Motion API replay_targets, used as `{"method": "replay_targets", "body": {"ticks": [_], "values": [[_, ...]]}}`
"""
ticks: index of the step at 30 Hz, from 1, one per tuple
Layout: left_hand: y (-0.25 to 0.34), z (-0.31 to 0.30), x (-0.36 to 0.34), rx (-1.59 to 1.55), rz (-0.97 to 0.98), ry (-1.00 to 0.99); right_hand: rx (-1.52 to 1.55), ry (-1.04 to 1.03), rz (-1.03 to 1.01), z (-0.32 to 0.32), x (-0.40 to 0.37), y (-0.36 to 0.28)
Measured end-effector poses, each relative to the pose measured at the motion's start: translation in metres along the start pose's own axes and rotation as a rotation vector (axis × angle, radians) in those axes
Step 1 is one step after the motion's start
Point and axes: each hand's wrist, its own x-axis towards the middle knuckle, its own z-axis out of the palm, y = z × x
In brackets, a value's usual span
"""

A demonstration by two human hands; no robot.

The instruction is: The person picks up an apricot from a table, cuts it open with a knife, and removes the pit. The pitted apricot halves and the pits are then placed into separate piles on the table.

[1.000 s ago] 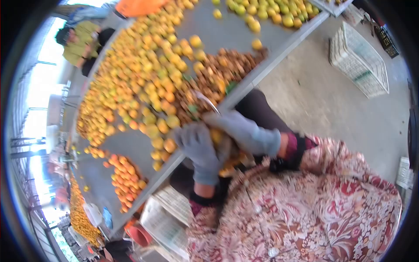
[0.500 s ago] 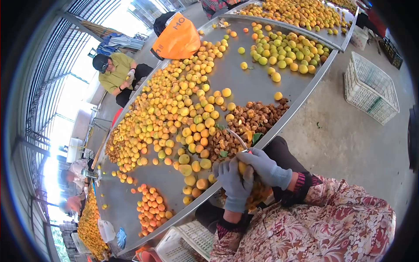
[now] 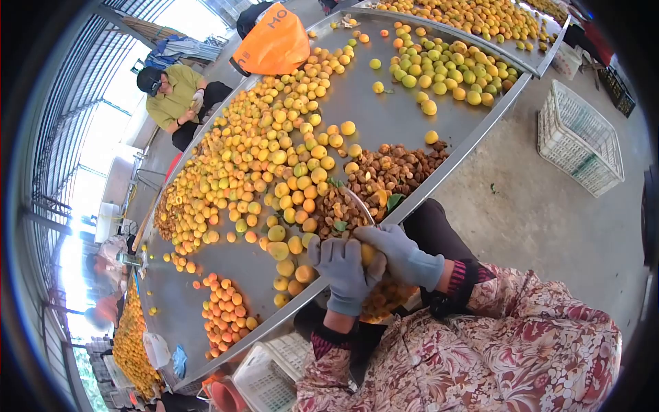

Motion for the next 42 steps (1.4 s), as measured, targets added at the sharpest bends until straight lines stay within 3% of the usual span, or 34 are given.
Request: {"method": "replay_targets", "body": {"ticks": [3, 5, 6, 9, 11, 12, 14, 15, 17, 18, 20, 27, 29, 32, 35, 37, 39, 42], "values": [[-0.003, 0.008, 0.004, 0.033, -0.029, 0.036, 0.075, 0.151, 0.011, 0.005, 0.016, 0.008], [-0.002, 0.025, -0.002, -0.098, -0.268, 0.136, -0.025, 0.252, -0.121, 0.009, 0.025, 0.010], [0.002, 0.030, -0.005, -0.113, -0.294, 0.098, -0.069, 0.252, -0.194, 0.007, 0.027, 0.013], [0.014, 0.042, -0.013, -0.266, -0.442, 0.203, -0.240, 0.350, -0.165, 0.011, 0.026, 0.010], [0.022, 0.050, -0.020, -0.330, -0.549, 0.315, -0.505, 0.360, -0.338, 0.017, 0.019, 0.004], [0.024, 0.056, -0.019, -0.328, -0.569, 0.299, -0.508, 0.359, -0.312, 0.017, 0.019, 0.005], [0.025, 0.062, -0.014, -0.015, -0.307, 0.659, -0.400, 0.326, -0.373, 0.017, 0.019, 0.007], [0.027, 0.055, -0.013, -0.018, -0.309, 0.663, -0.404, 0.326, -0.375, 0.014, 0.019, 0.007], [0.027, 0.037, -0.015, -0.404, -0.529, 0.312, -0.385, 0.235, -0.171, 0.007, 0.018, 0.007], [0.016, 0.032, -0.018, -0.400, -0.527, 0.307, -0.379, 0.236, -0.169, 0.010, 0.017, 0.007], [-0.011, 0.025, -0.022, -0.097, -0.140, 0.176, -0.056, 0.206, 0.022, 0.014, 0.013, 0.004], [-0.006, 0.026, -0.018, -0.139, -0.067, 0.364, -0.153, 0.228, 0.058, 0.014, 0.000, 0.008], [0.003, 0.011, -0.013, -0.100, -0.125, 0.131, -0.195, 0.260, -0.063, 0.013, 0.002, 0.010], [0.018, 0.004, -0.011, -0.218, -0.254, 0.070, -0.219, 0.255, -0.045, 0.008, 0.007, 0.013], [0.020, 0.003, -0.014, -0.208, -0.322, 0.091, -0.075, 0.150, 0.000, 0.006, 0.010, 0.024], [0.017, 0.005, -0.011, -0.207, -0.337, 0.022, -0.083, 0.195, 0.016, 0.010, 0.004, 0.011], [0.018, 0.013, -0.008, -0.183, -0.273, 0.112, -0.096, 0.208, 0.028, 0.008, 0.007, 0.016], [0.023, 0.018, -0.011, -0.238, -0.310, 0.086, -0.168, 0.276, 0.050, 0.006, 0.007, 0.007]]}}
